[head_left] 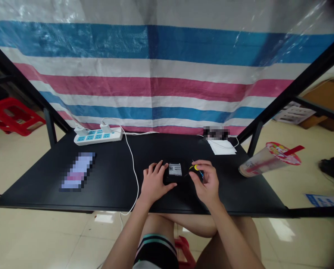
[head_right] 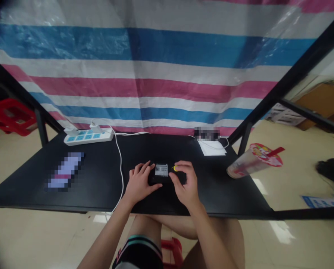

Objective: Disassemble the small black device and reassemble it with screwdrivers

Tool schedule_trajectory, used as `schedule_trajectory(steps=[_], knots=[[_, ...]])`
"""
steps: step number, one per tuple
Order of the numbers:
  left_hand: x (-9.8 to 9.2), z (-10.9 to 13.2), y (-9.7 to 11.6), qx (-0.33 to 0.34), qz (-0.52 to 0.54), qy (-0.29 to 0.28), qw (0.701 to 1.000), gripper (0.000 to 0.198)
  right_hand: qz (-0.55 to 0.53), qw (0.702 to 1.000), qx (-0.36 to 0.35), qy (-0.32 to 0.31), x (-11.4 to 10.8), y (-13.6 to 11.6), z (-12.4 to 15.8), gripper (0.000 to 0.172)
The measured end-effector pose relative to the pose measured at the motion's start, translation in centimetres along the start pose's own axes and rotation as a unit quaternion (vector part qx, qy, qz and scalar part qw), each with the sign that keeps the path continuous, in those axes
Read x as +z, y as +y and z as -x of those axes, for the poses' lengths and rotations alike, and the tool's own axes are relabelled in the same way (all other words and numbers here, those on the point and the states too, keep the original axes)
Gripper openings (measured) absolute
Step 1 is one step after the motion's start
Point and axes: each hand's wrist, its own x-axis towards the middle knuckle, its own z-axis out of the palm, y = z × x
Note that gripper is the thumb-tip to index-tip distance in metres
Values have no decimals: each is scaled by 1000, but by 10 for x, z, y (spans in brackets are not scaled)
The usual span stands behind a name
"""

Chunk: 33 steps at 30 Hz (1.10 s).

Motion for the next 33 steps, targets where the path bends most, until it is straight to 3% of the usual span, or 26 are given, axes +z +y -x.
schedule_trajectory(steps=[4, 9, 13, 18, 22, 27, 33], knots=[[1, 0, -1, 2, 1, 1, 1000, 86, -51, 998, 22, -33, -1, 1, -1, 22], [-1, 0, 1, 0, 4, -3, 1000, 87, -29, 1000, -3, 5, 0, 2, -3, 26], [-1, 0, 0, -2, 5, -6, 1000, 86, -35, 999, -10, -30, 1, 2, -5, 22], [1, 0, 0, -2, 5, -2, 1000, 88, -4, 999, -44, 11, 2, 1, -10, 21], [1, 0, 0, 2, 12, 1, 1000, 89, -38, 997, -59, -24, 3, 2, -14, 17], [-1, 0, 0, -2, 13, 2, 1000, 89, -46, 998, -30, 31, 3, -1, -13, 15], [-1, 0, 0, 0, 16, -2, 1000, 88, -64, 998, -26, -10, 2, -3, -13, 17]])
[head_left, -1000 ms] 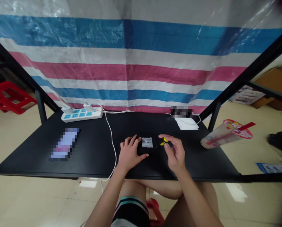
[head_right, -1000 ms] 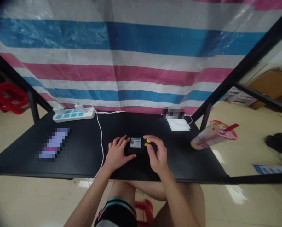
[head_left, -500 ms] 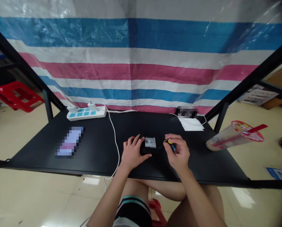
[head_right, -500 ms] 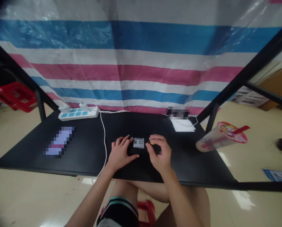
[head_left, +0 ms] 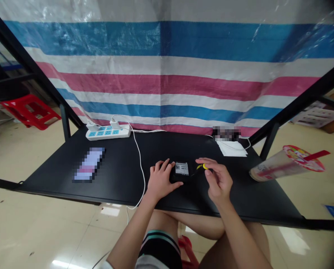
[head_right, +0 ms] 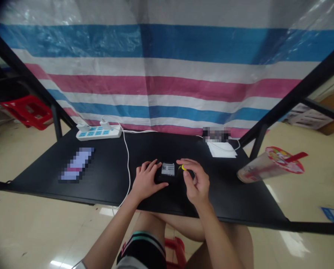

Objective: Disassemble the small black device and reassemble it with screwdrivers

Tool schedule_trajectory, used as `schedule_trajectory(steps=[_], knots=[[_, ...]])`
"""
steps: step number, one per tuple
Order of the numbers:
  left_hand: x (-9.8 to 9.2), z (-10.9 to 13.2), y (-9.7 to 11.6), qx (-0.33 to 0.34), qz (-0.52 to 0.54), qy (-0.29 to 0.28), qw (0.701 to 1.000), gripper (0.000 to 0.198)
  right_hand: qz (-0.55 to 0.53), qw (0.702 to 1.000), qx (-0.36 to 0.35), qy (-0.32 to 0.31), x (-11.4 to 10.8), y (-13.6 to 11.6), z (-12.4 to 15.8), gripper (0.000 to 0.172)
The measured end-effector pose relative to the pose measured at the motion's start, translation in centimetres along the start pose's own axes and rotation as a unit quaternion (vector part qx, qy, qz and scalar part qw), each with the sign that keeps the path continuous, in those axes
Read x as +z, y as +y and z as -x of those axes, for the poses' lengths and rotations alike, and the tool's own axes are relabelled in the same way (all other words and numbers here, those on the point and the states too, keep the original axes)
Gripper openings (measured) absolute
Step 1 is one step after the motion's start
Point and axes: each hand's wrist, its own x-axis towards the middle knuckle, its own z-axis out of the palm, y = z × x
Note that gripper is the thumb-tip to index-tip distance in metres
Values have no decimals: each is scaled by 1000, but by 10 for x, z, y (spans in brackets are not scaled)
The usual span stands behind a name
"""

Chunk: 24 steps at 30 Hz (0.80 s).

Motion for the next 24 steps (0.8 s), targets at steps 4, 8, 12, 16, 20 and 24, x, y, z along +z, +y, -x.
schedule_trajectory(steps=[4, 8, 12, 16, 20, 24], knots=[[0, 0, 0, -1, 1, -2, 1000, 89, 42, 998, -10, 35, 1, 3, 1, 19], [0, 0, -1, 1, 0, -3, 1000, 89, 20, 1000, -14, 10, 0, 4, 1, 15], [1, 0, -1, -1, 0, -2, 1000, 89, 56, 997, -30, 32, -1, 4, 1, 22], [1, 0, -1, 0, 1, -4, 1000, 89, 26, 999, -21, 12, 0, 4, 2, 16], [1, 0, -1, 1, 4, -1, 1000, 90, 48, 998, -28, 22, 0, 4, 2, 20], [2, 0, -1, 1, 3, 2, 1000, 89, 19, 1000, -18, 10, 1, 3, 0, 14]])
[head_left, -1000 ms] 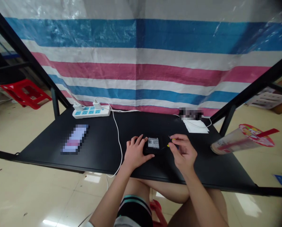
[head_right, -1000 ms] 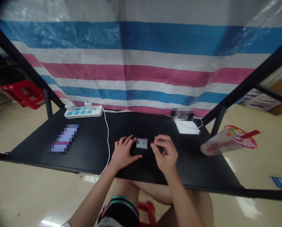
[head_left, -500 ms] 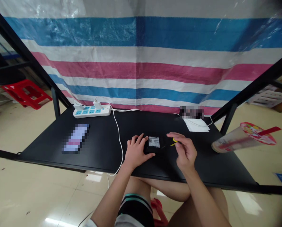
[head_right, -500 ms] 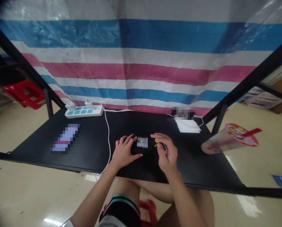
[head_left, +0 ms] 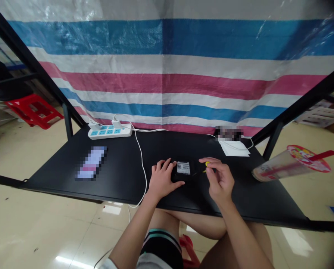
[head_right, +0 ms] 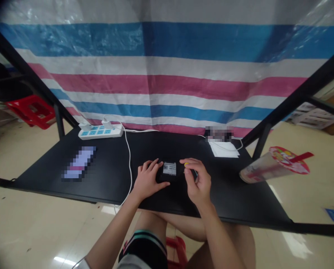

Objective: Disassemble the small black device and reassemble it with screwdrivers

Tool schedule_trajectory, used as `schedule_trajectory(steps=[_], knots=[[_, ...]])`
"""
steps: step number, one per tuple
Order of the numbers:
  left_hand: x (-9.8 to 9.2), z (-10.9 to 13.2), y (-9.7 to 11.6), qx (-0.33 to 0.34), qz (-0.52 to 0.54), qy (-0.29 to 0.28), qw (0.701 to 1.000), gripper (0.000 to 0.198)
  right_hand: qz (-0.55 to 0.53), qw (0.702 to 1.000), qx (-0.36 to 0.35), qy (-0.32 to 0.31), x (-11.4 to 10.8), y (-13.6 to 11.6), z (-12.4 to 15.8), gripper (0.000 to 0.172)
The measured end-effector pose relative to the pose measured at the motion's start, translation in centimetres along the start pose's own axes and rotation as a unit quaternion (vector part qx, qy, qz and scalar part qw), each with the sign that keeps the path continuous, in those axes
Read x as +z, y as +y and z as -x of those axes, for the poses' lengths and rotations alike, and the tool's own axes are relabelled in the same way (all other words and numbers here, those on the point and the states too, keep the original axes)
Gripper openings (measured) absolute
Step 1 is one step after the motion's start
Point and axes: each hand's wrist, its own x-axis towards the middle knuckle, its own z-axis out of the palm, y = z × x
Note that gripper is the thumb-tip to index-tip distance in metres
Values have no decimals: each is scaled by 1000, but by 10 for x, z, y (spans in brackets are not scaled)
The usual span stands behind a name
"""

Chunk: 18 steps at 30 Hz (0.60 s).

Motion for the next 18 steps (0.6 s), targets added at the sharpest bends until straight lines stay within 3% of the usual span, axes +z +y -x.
schedule_trajectory(steps=[2, 6, 10, 12, 15, 18], knots=[[1, 0, -1, 1, -1, 1, 1000, 89, -19, 1000, 6, -11, 0, 0, 0, 11], [2, 0, -2, 2, 1, 1, 1000, 90, -12, 999, 21, 32, 0, -1, -1, 28], [0, 0, -1, -2, 3, -7, 1000, 89, -31, 999, 18, 12, -1, -4, -2, 12], [-1, 0, 0, -4, 3, -8, 1000, 89, -37, 999, 15, -4, -2, -4, -2, 14], [-2, -1, 0, -3, 3, -5, 1000, 89, -7, 1000, 17, 20, -2, -3, -1, 25], [-1, -1, 0, 1, 4, -2, 1000, 89, -9, 1000, 24, 17, -2, -4, 0, 18]])
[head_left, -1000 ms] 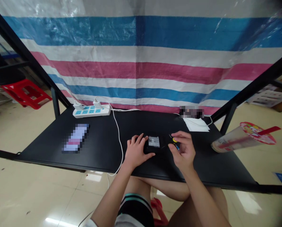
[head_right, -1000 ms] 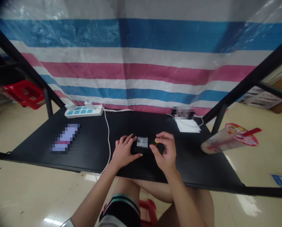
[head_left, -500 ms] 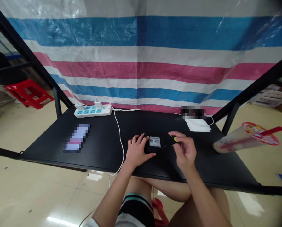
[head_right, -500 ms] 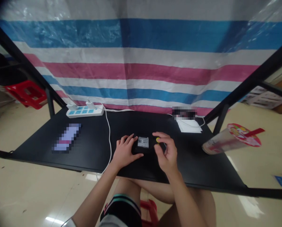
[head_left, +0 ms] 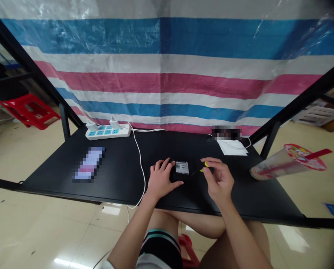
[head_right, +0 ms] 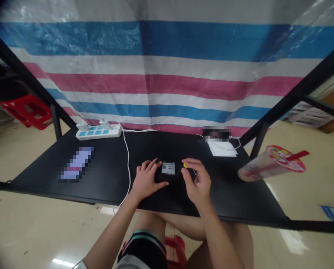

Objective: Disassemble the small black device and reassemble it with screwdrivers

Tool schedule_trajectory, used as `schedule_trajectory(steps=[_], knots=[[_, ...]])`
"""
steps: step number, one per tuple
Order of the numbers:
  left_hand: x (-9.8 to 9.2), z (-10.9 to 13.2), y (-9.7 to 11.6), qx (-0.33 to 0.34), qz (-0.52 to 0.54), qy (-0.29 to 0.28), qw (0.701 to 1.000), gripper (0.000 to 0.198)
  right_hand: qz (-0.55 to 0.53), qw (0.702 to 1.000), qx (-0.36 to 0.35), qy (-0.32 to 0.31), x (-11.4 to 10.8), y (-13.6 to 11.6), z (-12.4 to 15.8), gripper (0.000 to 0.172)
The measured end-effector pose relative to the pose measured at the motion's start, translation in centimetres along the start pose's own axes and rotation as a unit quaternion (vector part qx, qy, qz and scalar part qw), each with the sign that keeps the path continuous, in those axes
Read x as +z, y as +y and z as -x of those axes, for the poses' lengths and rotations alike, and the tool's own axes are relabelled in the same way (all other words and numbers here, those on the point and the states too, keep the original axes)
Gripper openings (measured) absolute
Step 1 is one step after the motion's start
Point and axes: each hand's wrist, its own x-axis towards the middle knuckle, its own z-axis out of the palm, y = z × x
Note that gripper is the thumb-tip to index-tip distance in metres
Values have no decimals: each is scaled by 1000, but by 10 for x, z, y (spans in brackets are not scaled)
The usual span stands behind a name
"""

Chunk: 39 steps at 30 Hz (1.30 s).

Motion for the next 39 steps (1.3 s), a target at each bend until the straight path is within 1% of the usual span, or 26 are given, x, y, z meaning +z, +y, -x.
schedule_trajectory(steps=[2, 3, 7, 9, 11, 15, 18, 20, 22, 23, 25, 27, 28, 31, 32, 34, 36, 39], knots=[[0, 0, 0, 1, -1, 0, 1000, 89, -12, 1000, -2, -23, 0, 0, 1, 18], [0, 0, 0, 1, -2, 0, 1000, 88, -5, 1000, -6, -25, 0, 0, 1, 18], [-1, 0, 0, 0, -4, -1, 1000, 89, 30, 1000, -10, -1, 0, 0, 1, 21], [-1, 0, 1, 0, -4, -1, 1000, 89, 12, 1000, -6, -19, -1, 0, 1, 17], [0, 0, 1, 1, -2, 0, 1000, 89, 15, 999, -9, -31, -2, 0, 1, 17], [1, 1, 0, 0, 0, 3, 1000, 89, 66, 998, -11, -4, -4, 1, 1, 21], [0, 1, 0, 0, -1, 2, 1000, 89, 31, 999, 0, -26, -5, 3, 2, 16], [0, 0, 0, -2, -2, 0, 1000, 89, 38, 999, -7, -30, -5, 3, 3, 20], [-1, 0, 1, -5, -3, -2, 1000, 88, 60, 998, -16, -16, -4, 2, 3, 26], [-1, 0, 1, -5, -4, -3, 1000, 88, 61, 998, -15, -12, -4, 2, 3, 26], [-1, 0, 2, -5, -4, -4, 1000, 88, 36, 999, -5, -24, -4, 0, 3, 21], [-1, 0, 2, -3, -5, -3, 1000, 88, 23, 999, 1, -43, -4, 0, 3, 20], [0, 0, 1, -2, -6, -1, 1000, 88, 31, 999, -2, -42, -4, 0, 3, 21], [0, 1, 1, -2, -8, 3, 1000, 88, 75, 997, -11, -9, -4, 2, 4, 27], [-1, 0, 1, -2, -8, 2, 1000, 88, 72, 997, -9, -3, -4, 2, 4, 25], [-1, 0, 1, -1, -7, 1, 1000, 88, 40, 999, -2, -16, -5, 2, 4, 18], [-1, 0, 1, -2, -7, 0, 1000, 88, 27, 999, -4, -33, -5, 0, 4, 20], [-1, 0, 1, -6, -9, -1, 1000, 89, 60, 998, -5, -14, -5, -1, 3, 23]])
